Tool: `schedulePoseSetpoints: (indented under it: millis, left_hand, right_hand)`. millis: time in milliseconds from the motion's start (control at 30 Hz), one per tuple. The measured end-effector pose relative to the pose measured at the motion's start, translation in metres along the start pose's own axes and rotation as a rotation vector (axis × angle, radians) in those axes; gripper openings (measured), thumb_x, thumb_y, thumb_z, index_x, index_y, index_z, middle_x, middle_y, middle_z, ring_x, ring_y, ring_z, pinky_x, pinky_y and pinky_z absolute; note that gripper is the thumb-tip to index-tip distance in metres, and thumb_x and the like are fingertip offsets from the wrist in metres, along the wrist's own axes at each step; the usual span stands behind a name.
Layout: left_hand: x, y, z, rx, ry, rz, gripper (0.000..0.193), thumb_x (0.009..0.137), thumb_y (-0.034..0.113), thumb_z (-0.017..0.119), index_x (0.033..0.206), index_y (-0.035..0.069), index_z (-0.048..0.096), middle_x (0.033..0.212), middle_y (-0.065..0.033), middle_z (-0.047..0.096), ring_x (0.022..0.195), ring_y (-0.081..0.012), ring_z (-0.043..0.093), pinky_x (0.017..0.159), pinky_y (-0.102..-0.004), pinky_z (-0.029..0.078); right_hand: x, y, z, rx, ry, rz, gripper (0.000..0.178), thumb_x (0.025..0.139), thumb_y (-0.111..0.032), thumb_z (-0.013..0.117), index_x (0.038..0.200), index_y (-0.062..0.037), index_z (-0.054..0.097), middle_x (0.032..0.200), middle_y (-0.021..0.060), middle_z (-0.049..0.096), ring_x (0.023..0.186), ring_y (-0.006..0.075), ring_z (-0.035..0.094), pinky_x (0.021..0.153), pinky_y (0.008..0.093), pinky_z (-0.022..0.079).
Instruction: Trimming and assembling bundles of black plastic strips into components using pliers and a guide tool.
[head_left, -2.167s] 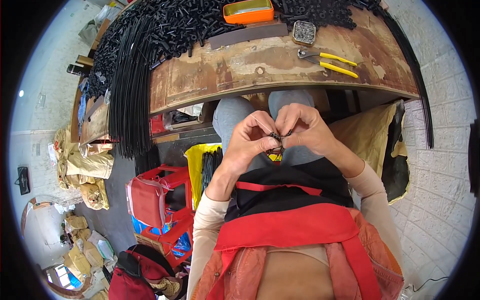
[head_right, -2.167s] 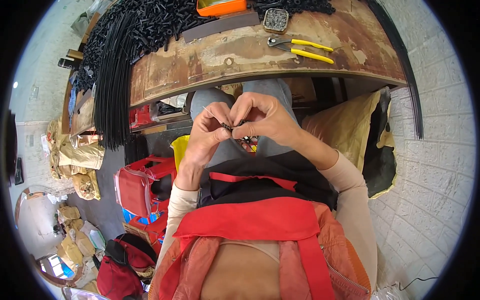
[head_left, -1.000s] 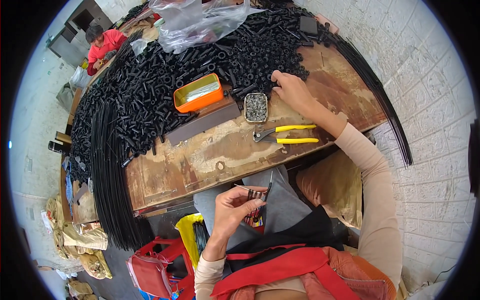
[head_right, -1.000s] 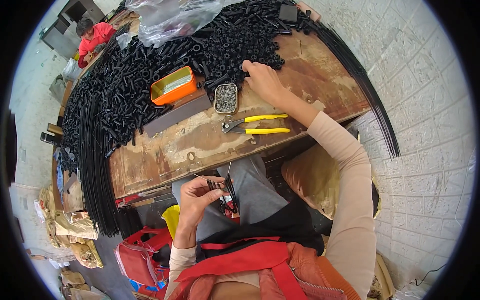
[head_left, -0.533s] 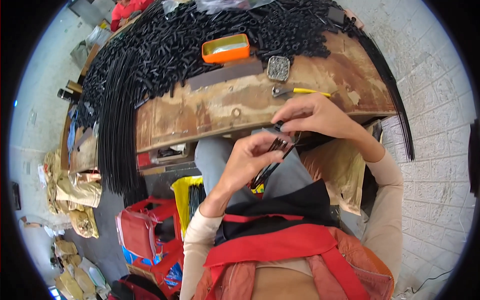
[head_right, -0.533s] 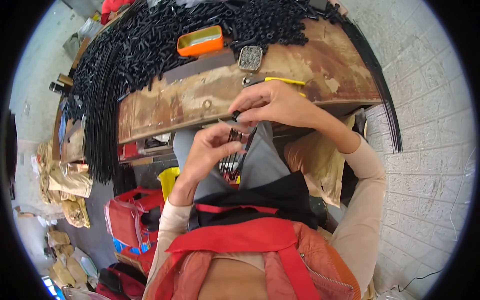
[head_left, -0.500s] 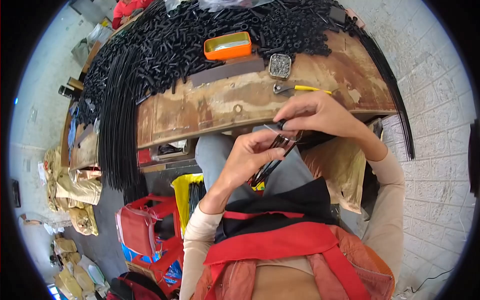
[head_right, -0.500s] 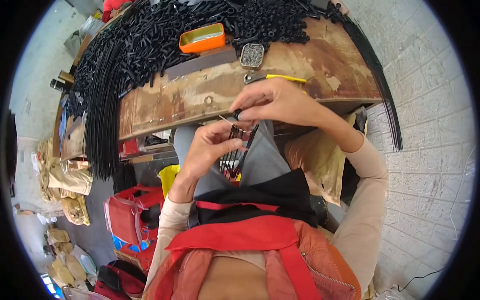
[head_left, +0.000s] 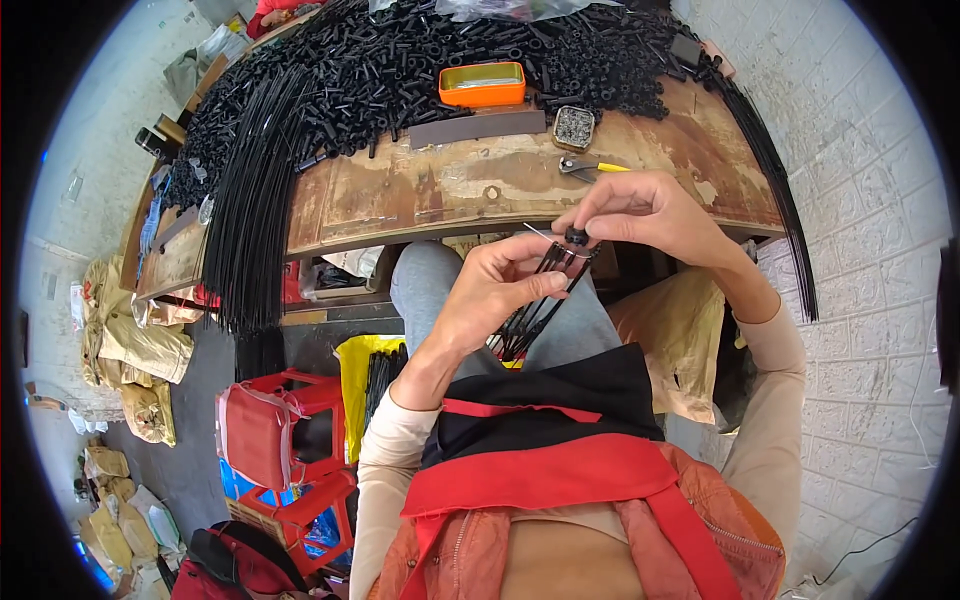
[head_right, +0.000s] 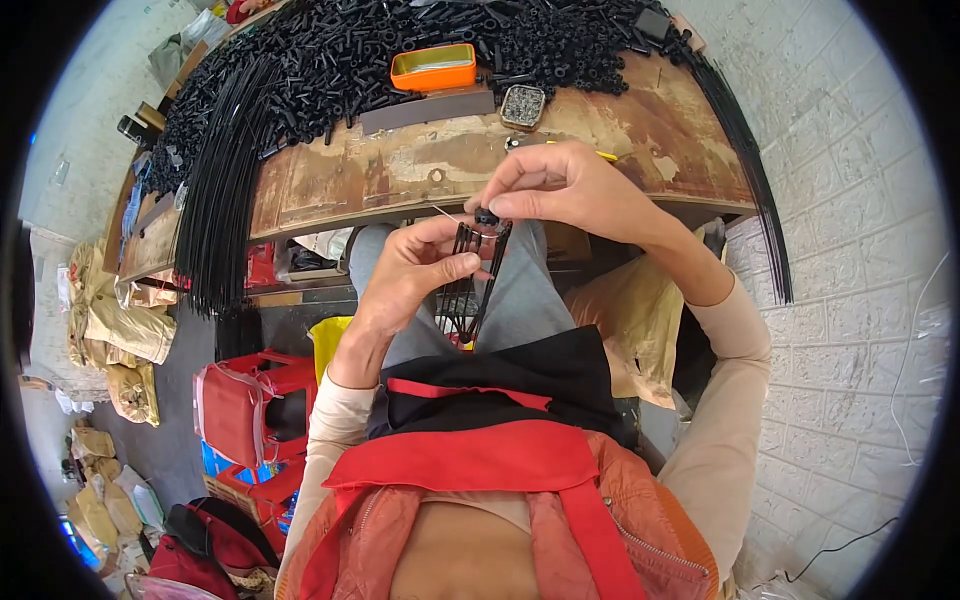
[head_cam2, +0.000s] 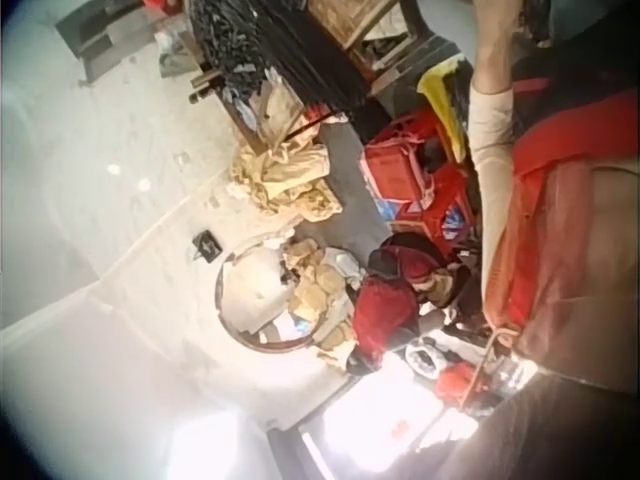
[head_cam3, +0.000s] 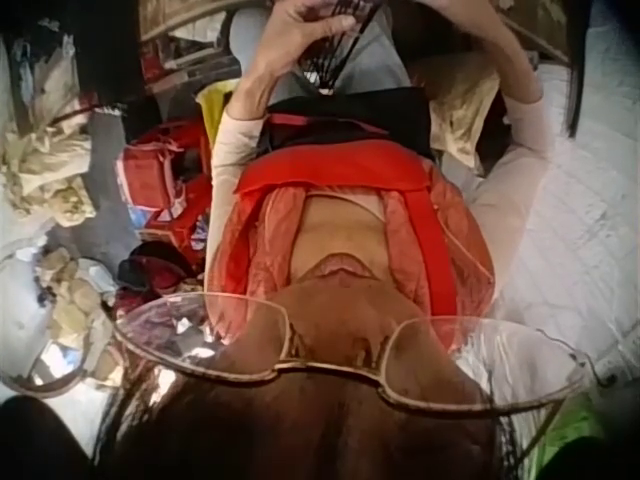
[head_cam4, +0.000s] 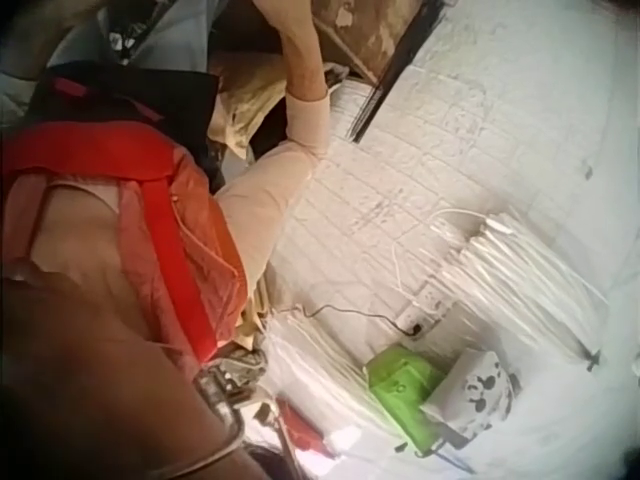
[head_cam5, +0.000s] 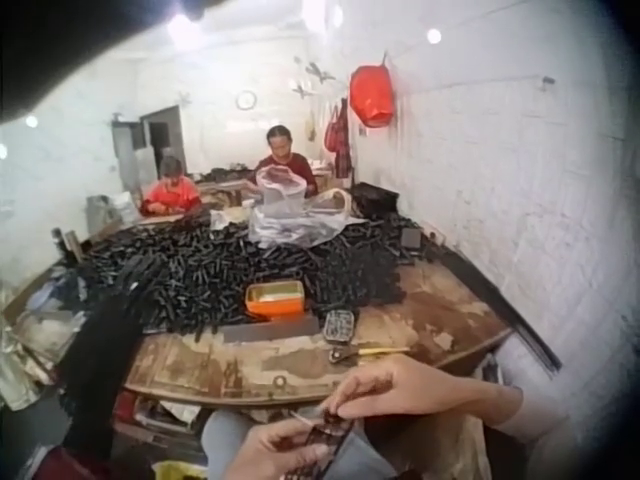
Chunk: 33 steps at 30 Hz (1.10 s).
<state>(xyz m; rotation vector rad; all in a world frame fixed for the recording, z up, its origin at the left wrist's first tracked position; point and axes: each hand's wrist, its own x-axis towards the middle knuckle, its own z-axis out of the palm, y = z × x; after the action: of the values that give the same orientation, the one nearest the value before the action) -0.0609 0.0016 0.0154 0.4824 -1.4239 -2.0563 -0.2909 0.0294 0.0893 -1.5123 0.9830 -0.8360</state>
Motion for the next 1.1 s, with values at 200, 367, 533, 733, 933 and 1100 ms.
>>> schedulePoseSetpoints:
  millis: [200, 367, 533, 733, 933, 1100]
  left_hand:
    - [0.001, 0.002, 0.005, -0.047, 0.022, 0.007, 0.027, 0.087, -0.001, 0.066, 0.115, 0.000, 0.065, 0.104, -0.0057, 0.069, 0.093, -0.0115, 0.065, 0.082, -0.0270, 0.054]
    - [0.002, -0.002, -0.001, -0.014, 0.009, 0.038, 0.027, 0.087, -0.004, 0.065, 0.113, 0.001, 0.063, 0.107, -0.0092, 0.069, 0.099, -0.0190, 0.066, 0.082, -0.0339, 0.058]
    - [0.002, -0.004, 0.003, -0.041, 0.037, 0.076, 0.024, 0.086, -0.005, 0.065, 0.110, 0.002, 0.063, 0.102, -0.0086, 0.069, 0.097, -0.0182, 0.067, 0.081, -0.0333, 0.059]
    - [0.006, -0.015, 0.019, -0.018, 0.164, 0.157, 0.023, 0.086, -0.005, 0.066, 0.108, 0.001, 0.063, 0.097, -0.0059, 0.068, 0.090, -0.0132, 0.065, 0.079, -0.0311, 0.058]
    - [0.009, -0.007, 0.024, -0.035, 0.209, 0.131, 0.016, 0.086, -0.001, 0.069, 0.102, 0.001, 0.069, 0.092, -0.0011, 0.068, 0.084, -0.0079, 0.062, 0.077, -0.0225, 0.051]
    - [0.014, -0.012, 0.024, -0.045, 0.159, 0.063, 0.013, 0.087, 0.003, 0.069, 0.100, -0.001, 0.070, 0.091, -0.0034, 0.069, 0.083, -0.0081, 0.063, 0.076, -0.0218, 0.052]
  right_hand:
    - [-0.006, 0.000, 0.004, -0.041, 0.048, -0.010, 0.007, 0.089, -0.001, 0.065, 0.095, 0.0008, 0.064, 0.097, 0.0057, 0.065, 0.092, 0.0105, 0.060, 0.085, 0.0259, 0.048]
    - [-0.006, -0.001, 0.007, -0.034, 0.043, -0.054, 0.008, 0.088, 0.000, 0.066, 0.095, 0.0012, 0.064, 0.097, 0.0060, 0.064, 0.092, 0.0110, 0.059, 0.084, 0.0258, 0.047]
    - [-0.007, 0.000, 0.008, -0.133, 0.039, -0.185, 0.011, 0.084, 0.002, 0.068, 0.095, 0.0011, 0.064, 0.100, 0.0082, 0.063, 0.095, 0.0156, 0.060, 0.085, 0.0286, 0.047]
    - [-0.009, 0.006, 0.020, -0.475, 0.248, -0.336, 0.020, 0.074, 0.001, 0.076, 0.088, -0.0012, 0.062, 0.093, 0.0068, 0.064, 0.094, 0.0191, 0.060, 0.087, 0.0318, 0.046]
    - [-0.020, 0.013, 0.010, -0.437, 0.291, -0.452, 0.023, 0.068, 0.001, 0.080, 0.083, -0.0042, 0.063, 0.089, 0.0059, 0.064, 0.091, 0.0199, 0.061, 0.101, 0.0441, 0.040]
    - [-0.025, 0.019, 0.002, -0.322, 0.252, -0.433, 0.024, 0.067, 0.003, 0.080, 0.082, -0.0038, 0.063, 0.089, 0.0059, 0.065, 0.092, 0.0225, 0.062, 0.104, 0.0467, 0.038]
